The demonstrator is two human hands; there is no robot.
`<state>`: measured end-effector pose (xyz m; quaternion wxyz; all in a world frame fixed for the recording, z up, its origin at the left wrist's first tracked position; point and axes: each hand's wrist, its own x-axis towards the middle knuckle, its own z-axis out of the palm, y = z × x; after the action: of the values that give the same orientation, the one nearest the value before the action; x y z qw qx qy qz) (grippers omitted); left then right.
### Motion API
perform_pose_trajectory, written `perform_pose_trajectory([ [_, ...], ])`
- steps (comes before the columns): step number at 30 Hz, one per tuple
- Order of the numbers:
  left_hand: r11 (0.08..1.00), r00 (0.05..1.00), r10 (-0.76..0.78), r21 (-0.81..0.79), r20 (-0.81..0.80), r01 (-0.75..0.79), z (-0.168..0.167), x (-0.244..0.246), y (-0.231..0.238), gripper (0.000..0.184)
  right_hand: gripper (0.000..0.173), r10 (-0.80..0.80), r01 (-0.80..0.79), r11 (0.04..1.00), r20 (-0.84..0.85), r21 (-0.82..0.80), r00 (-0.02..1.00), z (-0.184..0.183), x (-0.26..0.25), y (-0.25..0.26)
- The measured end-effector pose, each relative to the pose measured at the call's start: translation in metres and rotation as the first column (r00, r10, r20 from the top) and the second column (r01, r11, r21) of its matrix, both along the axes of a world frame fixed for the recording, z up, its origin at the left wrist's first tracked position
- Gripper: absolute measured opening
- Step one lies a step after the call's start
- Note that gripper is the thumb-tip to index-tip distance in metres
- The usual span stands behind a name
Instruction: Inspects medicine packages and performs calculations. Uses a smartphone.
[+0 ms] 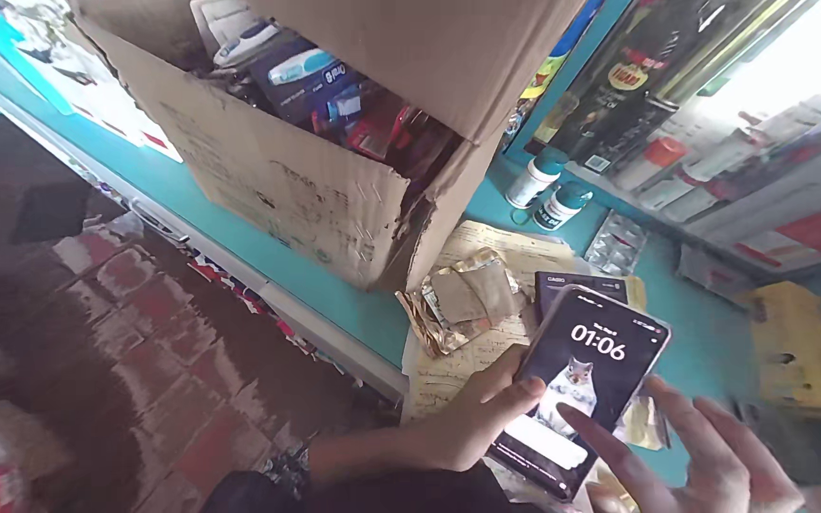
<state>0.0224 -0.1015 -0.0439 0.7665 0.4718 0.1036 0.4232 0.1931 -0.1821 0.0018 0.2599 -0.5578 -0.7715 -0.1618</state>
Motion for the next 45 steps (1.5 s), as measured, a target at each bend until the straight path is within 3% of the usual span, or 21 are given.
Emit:
perform_pose_trajectory([
  [3, 0.998, 0.999, 0.001, 0.057, -0.046, 0.002, 0.001, -0.003, 0.001, 0.061, 0.053, -0.119, 0.119, 0.993, -0.030, 0.026, 0.992, -0.001, 0.012, 0.003],
  [5, 0.994, 0.998, 0.001, 0.108, -0.062, 0.005, 0.001, -0.004, 0.001, 0.058, 0.068, -0.147, 0.164, 0.986, -0.307, 0.031, 0.940, -0.002, 0.021, 0.006],
  [7, 0.987, 0.998, 0.009, 0.162, -0.063, 0.001, 0.001, -0.004, 0.002, 0.058, 0.071, -0.033, 0.054, 0.998, -0.697, 0.009, 0.716, -0.003, 0.018, 0.006],
  [9, 0.982, 0.999, 0.001, 0.187, -0.042, 0.007, -0.001, -0.004, 0.002, 0.060, 0.056, -0.024, -0.065, 0.996, -0.871, -0.064, 0.490, -0.009, 0.001, 0.001],
  [11, 0.983, 0.999, -0.045, 0.179, -0.017, 0.047, -0.002, -0.003, 0.002, 0.064, 0.046, -0.076, -0.126, 0.982, -0.909, -0.139, 0.409, -0.020, -0.018, -0.005],
  [16, 0.984, 0.978, -0.175, -0.053, -0.111, 0.170, 0.015, 0.001, 0.005, 0.061, 0.065, -0.076, -0.157, 0.980, -0.956, -0.125, 0.283, -0.027, -0.030, -0.001],
  [20, 0.971, 0.973, -0.201, -0.156, -0.117, 0.181, 0.016, 0.004, 0.012, 0.055, 0.073, -0.096, -0.174, 0.974, -0.956, -0.148, 0.276, -0.030, -0.030, 0.006],
  [25, 0.964, 0.987, -0.139, -0.239, -0.079, 0.116, 0.011, 0.007, 0.013, 0.046, 0.068, -0.079, -0.203, 0.970, -0.964, -0.133, 0.253, -0.035, -0.025, 0.002],
  [30, 0.969, 0.996, -0.046, -0.245, -0.070, 0.027, 0.004, 0.007, 0.011, 0.047, 0.098, -0.160, -0.207, 0.934, -0.859, -0.292, 0.486, -0.031, -0.024, -0.005],
  [38, 0.989, 0.978, -0.058, -0.145, -0.201, 0.029, 0.013, 0.005, 0.009, 0.057, 0.113, -0.277, -0.020, 0.936, -0.769, -0.352, 0.577, -0.034, -0.035, 0.000],
  [41, 0.995, 0.971, -0.089, -0.068, -0.221, 0.075, 0.016, 0.002, 0.011, 0.061, 0.108, -0.208, -0.103, 0.945, -0.812, -0.311, 0.545, -0.032, -0.025, -0.002],
  [45, 0.994, 0.982, -0.105, -0.018, -0.160, 0.103, 0.012, 0.003, 0.014, 0.060, 0.082, -0.121, -0.157, 0.962, -0.866, -0.222, 0.485, -0.030, -0.021, 0.000],
])
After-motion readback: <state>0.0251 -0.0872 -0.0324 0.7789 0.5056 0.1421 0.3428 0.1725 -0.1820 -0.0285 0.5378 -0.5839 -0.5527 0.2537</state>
